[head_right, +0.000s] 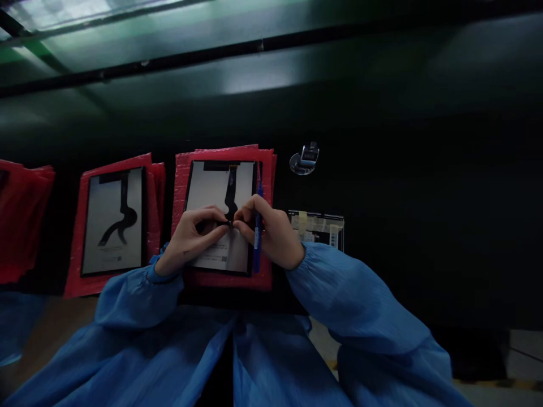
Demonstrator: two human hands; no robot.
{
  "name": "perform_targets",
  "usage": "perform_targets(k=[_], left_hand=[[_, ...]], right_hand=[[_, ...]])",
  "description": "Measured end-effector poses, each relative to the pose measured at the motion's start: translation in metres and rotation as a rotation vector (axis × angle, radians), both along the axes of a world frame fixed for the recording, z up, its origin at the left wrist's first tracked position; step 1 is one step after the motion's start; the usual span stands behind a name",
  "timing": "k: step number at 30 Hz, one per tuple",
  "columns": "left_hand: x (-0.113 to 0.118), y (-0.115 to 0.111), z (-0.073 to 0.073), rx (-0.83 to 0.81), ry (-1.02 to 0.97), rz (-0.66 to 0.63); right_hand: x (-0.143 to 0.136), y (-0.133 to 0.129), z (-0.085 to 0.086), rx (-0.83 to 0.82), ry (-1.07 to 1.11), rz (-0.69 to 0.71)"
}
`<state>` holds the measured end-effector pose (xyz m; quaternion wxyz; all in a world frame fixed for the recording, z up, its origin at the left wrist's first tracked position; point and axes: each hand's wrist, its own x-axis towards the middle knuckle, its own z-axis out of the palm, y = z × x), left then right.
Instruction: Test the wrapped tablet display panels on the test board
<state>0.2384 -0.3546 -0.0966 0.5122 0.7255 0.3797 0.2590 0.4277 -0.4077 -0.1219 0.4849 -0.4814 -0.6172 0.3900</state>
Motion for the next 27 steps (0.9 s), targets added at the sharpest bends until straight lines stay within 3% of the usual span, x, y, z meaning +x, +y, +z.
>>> perform_targets(k=[2,4,7,10,12,16,21,25,27], left_hand=[[-0.011,0.002,0.006,0.041,-0.004,0.052],[-0.029,0.003,0.010,0.134,0.086,0.208],[-0.055,0.005,0.006,0.337,0.509,0.454],[-0.066,0.004,-0.005,0.355,0.936,0.490],[-0.066,0.003,-0.012,0.314,1.009,0.476],[-0.065,0.003,-0.013,0.330,0.803,0.524],[-0.073,0.007,-0.011,0.029,0.383,0.589],[-0.065,0.010,-0.010,-0.292,0.145,0.479],[-0.062,0.009,-0.004,-0.317,0.114,0.435]], right_hand=[[0.002,0.000,0.002,0.012,0.008,-0.064],[0.005,0.000,0.005,0.037,0.010,-0.146],[0.011,0.002,0.008,0.067,0.022,-0.214],[0.014,0.003,0.006,0.057,0.001,-0.203],[0.014,0.003,0.004,0.036,-0.009,-0.180],[0.014,0.003,0.002,0.003,0.015,-0.151],[0.015,0.003,0.004,0.010,-0.010,-0.173],[0.014,0.003,0.003,0.019,-0.016,-0.182],[0.014,0.003,0.001,0.020,-0.010,-0.191]])
